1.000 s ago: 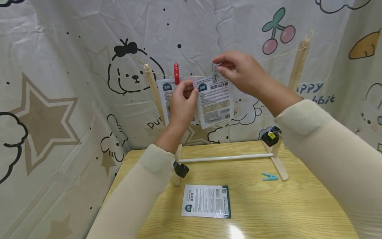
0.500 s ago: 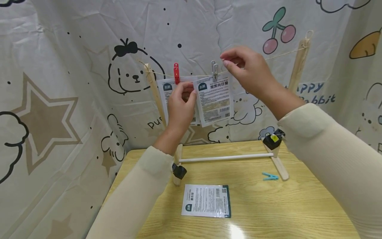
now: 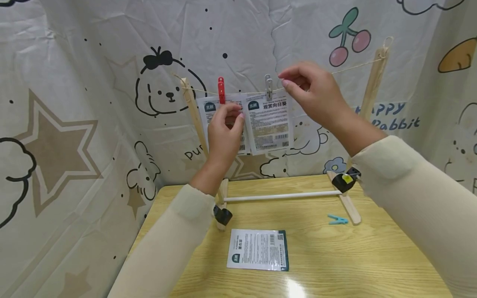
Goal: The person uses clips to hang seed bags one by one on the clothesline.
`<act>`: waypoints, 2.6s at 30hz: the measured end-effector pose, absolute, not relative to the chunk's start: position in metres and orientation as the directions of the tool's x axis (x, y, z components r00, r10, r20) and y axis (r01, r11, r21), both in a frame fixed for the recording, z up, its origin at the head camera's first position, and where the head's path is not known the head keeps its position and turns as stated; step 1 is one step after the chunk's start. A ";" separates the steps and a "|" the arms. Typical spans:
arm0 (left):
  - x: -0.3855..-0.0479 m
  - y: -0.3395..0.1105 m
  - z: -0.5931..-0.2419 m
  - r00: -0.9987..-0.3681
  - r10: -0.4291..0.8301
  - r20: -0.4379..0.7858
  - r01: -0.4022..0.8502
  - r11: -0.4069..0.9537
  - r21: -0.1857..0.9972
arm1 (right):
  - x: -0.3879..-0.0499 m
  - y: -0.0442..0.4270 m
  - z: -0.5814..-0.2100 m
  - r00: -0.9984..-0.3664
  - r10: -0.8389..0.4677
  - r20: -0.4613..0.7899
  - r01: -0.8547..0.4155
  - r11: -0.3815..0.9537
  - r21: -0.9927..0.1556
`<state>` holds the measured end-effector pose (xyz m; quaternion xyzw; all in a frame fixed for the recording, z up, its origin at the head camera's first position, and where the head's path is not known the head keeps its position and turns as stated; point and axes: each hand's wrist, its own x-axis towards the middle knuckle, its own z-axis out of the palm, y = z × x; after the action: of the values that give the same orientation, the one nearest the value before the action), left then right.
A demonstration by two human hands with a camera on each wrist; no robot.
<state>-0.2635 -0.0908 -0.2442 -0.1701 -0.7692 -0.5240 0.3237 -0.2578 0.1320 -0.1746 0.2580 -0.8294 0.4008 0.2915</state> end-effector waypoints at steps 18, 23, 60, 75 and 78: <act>-0.262 -0.093 -0.253 -0.749 -0.080 0.658 0.585 0.388 0.713 | -0.256 0.145 -0.192 -0.735 -0.165 0.657 -0.620 0.554 -0.555; -0.262 -0.093 -0.255 -0.755 -0.080 0.651 0.579 0.387 0.718 | -0.255 0.148 -0.197 -0.747 -0.166 0.644 -0.609 0.559 -0.563; -0.257 -0.093 -0.273 -0.798 -0.036 0.602 0.557 0.339 0.758 | -0.258 0.173 -0.243 -0.801 -0.163 0.576 -0.549 0.584 -0.598; -0.254 -0.096 -0.284 -0.821 -0.010 0.571 0.534 0.340 0.774 | -0.252 0.175 -0.258 -0.814 -0.160 0.559 -0.537 0.575 -0.618; -0.254 -0.097 -0.286 -0.821 -0.019 0.571 0.533 0.331 0.778 | -0.250 0.175 -0.260 -0.814 -0.161 0.559 -0.538 0.574 -0.617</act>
<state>-0.2543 -0.0972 -0.2860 -0.1656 -0.7769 -0.5541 0.2491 -0.2505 0.1751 -0.2599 0.2037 -0.8575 0.4141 0.2274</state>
